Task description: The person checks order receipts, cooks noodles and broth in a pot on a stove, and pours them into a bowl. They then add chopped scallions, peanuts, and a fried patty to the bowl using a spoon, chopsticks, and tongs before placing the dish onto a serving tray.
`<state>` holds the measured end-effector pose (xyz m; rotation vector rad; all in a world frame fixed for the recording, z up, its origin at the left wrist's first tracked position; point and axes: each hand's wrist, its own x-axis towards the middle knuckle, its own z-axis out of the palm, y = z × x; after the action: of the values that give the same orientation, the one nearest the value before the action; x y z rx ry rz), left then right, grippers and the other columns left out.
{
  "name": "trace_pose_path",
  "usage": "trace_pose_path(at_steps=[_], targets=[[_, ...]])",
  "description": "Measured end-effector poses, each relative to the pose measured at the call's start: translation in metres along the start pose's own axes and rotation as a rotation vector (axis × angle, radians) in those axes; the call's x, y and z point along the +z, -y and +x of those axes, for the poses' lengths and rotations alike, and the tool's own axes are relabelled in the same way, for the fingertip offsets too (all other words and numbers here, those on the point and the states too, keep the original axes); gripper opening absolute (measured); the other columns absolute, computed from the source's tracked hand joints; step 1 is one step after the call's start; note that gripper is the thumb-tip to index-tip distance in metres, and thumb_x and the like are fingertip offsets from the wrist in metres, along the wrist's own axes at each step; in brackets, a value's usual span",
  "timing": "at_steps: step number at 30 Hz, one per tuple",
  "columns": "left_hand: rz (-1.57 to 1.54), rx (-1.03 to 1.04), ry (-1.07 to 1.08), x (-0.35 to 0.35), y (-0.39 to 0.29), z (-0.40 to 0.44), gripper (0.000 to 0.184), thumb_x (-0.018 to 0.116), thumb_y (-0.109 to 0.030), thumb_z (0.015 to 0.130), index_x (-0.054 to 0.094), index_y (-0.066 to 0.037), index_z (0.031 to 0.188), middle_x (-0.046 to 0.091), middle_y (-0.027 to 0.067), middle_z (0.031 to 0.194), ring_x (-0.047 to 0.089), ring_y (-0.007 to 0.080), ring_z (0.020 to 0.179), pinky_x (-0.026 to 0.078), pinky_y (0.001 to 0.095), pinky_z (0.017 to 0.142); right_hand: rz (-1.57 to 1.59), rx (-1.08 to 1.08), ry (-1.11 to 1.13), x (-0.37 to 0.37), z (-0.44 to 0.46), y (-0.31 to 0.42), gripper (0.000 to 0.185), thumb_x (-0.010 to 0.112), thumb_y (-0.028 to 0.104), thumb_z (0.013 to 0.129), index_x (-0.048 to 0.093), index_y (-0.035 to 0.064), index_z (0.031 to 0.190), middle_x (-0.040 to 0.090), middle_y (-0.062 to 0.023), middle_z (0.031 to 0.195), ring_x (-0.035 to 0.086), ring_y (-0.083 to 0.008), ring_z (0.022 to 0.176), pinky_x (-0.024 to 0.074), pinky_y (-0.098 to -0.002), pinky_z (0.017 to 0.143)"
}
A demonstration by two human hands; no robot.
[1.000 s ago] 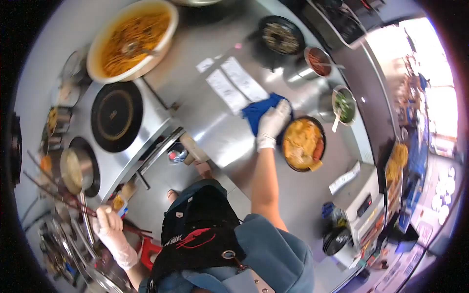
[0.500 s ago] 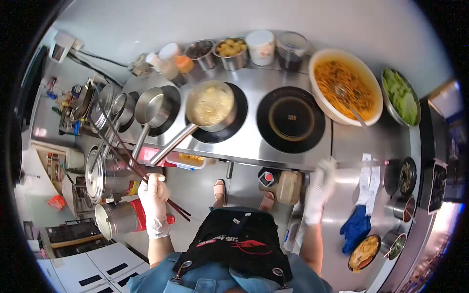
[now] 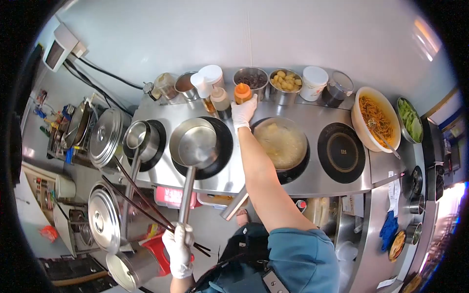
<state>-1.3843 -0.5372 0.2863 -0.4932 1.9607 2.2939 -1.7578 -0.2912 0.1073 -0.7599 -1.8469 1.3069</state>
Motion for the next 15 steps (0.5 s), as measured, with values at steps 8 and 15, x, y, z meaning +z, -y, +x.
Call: trace_pose_path(at_steps=[8,15], targets=[[-0.038,-0.102,0.194,-0.043,0.009,0.057,0.025,0.06,-0.024,0.093,0.062,0.0,0.085,0.046,-0.003,0.054,0.038,0.005,0.045,0.028,0.0214,0.044,0.3,-0.079,-0.047,0.001,0.001,0.006,0.069,0.08,0.013,0.064,0.045,-0.0012,0.121,0.057,-0.015,0.113,0.056,-0.0246,0.106,0.0429,-0.0345,0.094],[-0.128,-0.13,0.255,-0.042,0.006,0.08,0.027,0.058,-0.024,0.094,0.062,-0.001,0.082,0.043,-0.0042,0.053,0.036,0.0049,0.045,0.026,0.0218,0.043,0.075,-0.264,0.498,-0.188,0.029,0.107,0.065,0.079,0.018,0.069,0.045,0.0004,0.121,0.061,-0.0158,0.11,0.058,-0.0229,0.105,0.047,-0.0344,0.089]])
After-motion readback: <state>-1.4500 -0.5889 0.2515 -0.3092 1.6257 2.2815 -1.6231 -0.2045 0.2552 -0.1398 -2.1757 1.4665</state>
